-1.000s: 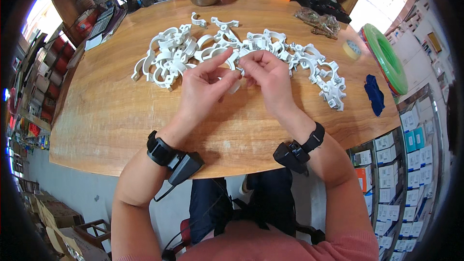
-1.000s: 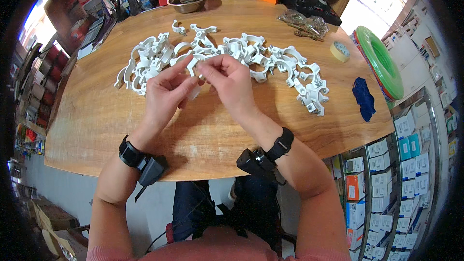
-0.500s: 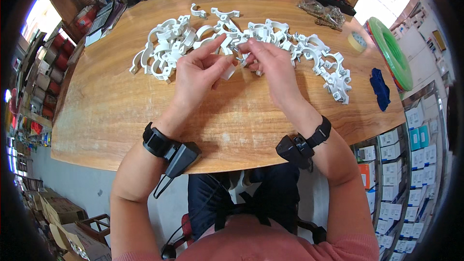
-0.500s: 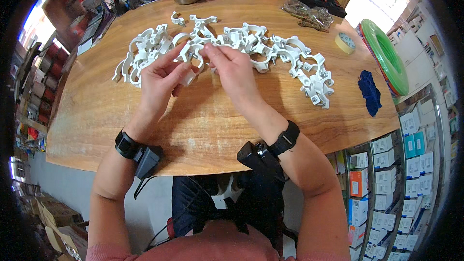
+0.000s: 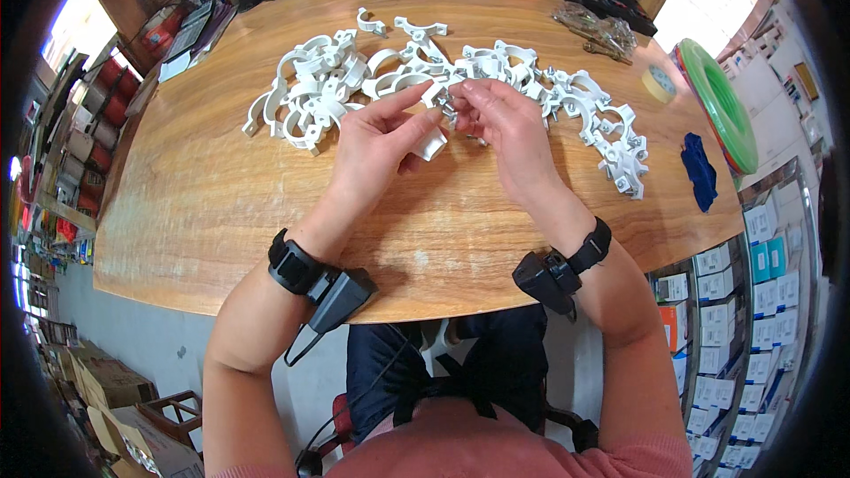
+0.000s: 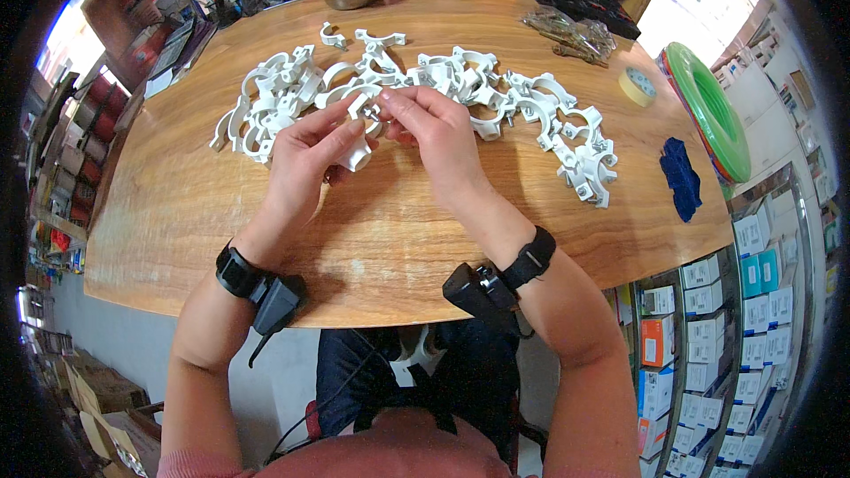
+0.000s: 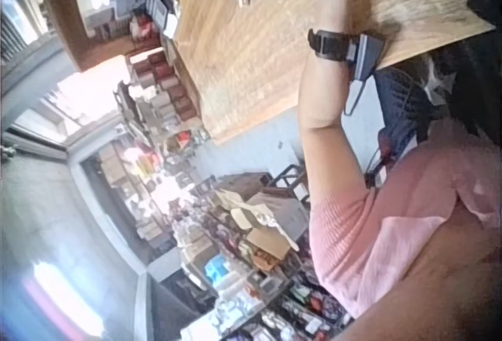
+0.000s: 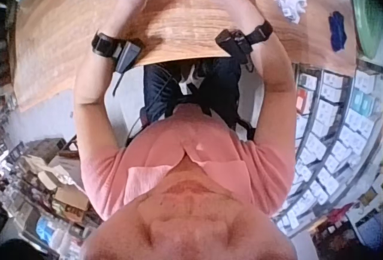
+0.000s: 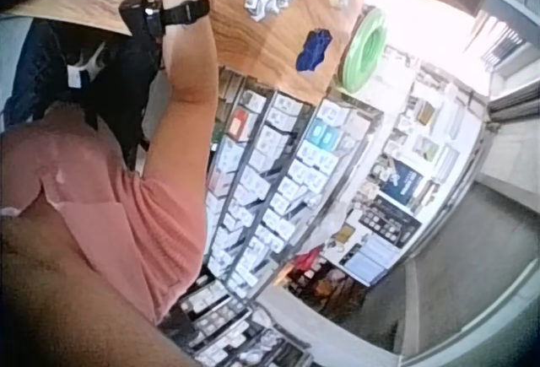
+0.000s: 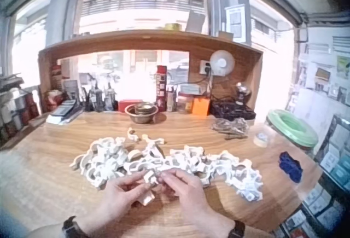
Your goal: The person empties plastic bags of white pipe clamps onto a wooden desk and assembles them by hand by inserting metal bolts into the clamp holes.
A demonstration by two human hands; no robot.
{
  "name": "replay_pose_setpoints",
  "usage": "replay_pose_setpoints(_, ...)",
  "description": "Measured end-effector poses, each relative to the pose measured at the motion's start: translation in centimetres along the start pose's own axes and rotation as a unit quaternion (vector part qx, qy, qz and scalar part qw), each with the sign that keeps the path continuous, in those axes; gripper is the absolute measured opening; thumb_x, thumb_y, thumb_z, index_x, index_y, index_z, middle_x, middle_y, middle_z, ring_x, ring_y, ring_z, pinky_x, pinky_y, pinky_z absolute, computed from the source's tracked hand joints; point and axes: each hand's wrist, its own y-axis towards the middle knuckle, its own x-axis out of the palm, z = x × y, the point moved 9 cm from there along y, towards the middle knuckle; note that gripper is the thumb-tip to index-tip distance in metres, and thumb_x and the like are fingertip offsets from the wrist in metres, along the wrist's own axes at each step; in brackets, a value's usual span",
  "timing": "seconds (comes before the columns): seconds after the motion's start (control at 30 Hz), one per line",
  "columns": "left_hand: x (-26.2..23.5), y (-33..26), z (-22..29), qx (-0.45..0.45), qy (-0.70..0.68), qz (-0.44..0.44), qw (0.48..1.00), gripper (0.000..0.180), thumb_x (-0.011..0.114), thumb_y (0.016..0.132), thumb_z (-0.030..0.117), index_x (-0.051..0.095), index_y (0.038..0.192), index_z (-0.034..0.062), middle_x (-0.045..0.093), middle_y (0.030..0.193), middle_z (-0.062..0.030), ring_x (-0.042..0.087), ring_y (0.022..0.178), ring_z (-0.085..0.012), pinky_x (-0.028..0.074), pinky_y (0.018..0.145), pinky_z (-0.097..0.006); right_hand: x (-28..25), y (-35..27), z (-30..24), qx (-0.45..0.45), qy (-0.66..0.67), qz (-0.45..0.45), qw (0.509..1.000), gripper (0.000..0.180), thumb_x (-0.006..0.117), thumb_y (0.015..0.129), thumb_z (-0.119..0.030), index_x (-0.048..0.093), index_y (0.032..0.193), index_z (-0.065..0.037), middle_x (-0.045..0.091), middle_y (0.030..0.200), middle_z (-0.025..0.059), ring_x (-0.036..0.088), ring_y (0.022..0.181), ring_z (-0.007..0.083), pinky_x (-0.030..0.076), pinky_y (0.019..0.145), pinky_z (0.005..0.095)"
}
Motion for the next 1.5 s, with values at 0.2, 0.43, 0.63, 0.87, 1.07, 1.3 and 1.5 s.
replay_pose_setpoints(0.2,0.2,-0.3,0.0,-0.006,-0.008,0.007,1.0,0.036,0.057,0.081,0.016,0.051,0.113,0.0033,0.062,0.073,-0.0025,0.046,0.052,-0.0016,0.031,0.04,-0.015,1.3,-0.3,0.7,0.047,-0.087,-0.05,0.994,0.026,0.055,0.083,-0.025,0.06,0.085,0.0,0.058,0.07,0.0028,0.05,0.06,0.0067,0.039,0.054,0.02)
replay_pose_setpoints(0.43,0.5,-0.3,-0.2,0.004,0.001,-0.001,1.0,0.036,0.057,0.081,0.017,0.051,0.114,0.0036,0.06,0.072,-0.0011,0.043,0.05,-0.0014,0.031,0.039,-0.015,0.7,-0.2,-0.1,-0.015,-0.137,-0.028,0.99,0.027,0.057,0.082,-0.026,0.06,0.08,0.001,0.058,0.069,0.002,0.05,0.059,0.0062,0.039,0.054,0.0196)
replay_pose_setpoints(0.63,0.3,-0.2,-0.4,-0.001,-0.049,0.015,0.999,0.036,0.06,0.079,0.016,0.053,0.11,0.0016,0.055,0.063,0.0013,0.043,0.048,-0.0022,0.033,0.039,-0.016,0.9,-0.2,0.9,0.034,-0.118,-0.051,0.991,0.023,0.059,0.08,-0.021,0.06,0.078,0.002,0.057,0.065,0.0024,0.05,0.058,0.0061,0.038,0.052,0.0195)
replay_pose_setpoints(0.87,-0.5,0.9,0.3,0.022,-0.077,0.071,0.994,0.039,0.062,0.077,0.019,0.052,0.109,-0.0003,0.055,0.064,-0.0005,0.045,0.046,-0.0043,0.032,0.038,-0.017,1.3,1.1,-0.9,-0.009,-0.167,-0.007,0.986,0.023,0.058,0.08,-0.019,0.059,0.072,0.003,0.057,0.06,0.003,0.049,0.055,0.006,0.037,0.048,0.0204)
replay_pose_setpoints(1.07,0.0,0.9,1.8,0.019,-0.109,0.101,0.989,0.04,0.061,0.077,0.02,0.051,0.11,-0.001,0.055,0.069,-0.0004,0.045,0.046,-0.0052,0.033,0.039,-0.018,1.7,2.4,-2.5,-0.104,-0.198,0.016,0.975,0.02,0.06,0.078,-0.016,0.059,0.077,0.004,0.058,0.064,0.0053,0.052,0.057,0.0074,0.042,0.051,0.0216)
replay_pose_setpoints(1.3,0.4,0.2,0.1,-0.003,-0.157,0.105,0.982,0.042,0.061,0.078,0.018,0.05,0.113,-0.0018,0.056,0.069,0.0,0.045,0.047,-0.0041,0.033,0.038,-0.017,1.5,0.8,-2.3,-0.106,-0.09,0.028,0.99,0.019,0.058,0.08,-0.015,0.057,0.08,0.003,0.057,0.066,0.0039,0.051,0.06,0.0084,0.042,0.054,0.021)
replay_pose_setpoints(1.5,1.1,0.3,1.4,0.04,-0.127,0.082,0.988,0.041,0.061,0.078,0.017,0.05,0.114,0.0011,0.057,0.068,0.0001,0.045,0.048,-0.0032,0.035,0.04,-0.016,1.7,0.5,-3.5,-0.186,-0.239,0.025,0.953,0.023,0.055,0.083,-0.018,0.054,0.072,0.002,0.053,0.06,0.0019,0.045,0.056,0.008,0.037,0.052,0.0216)
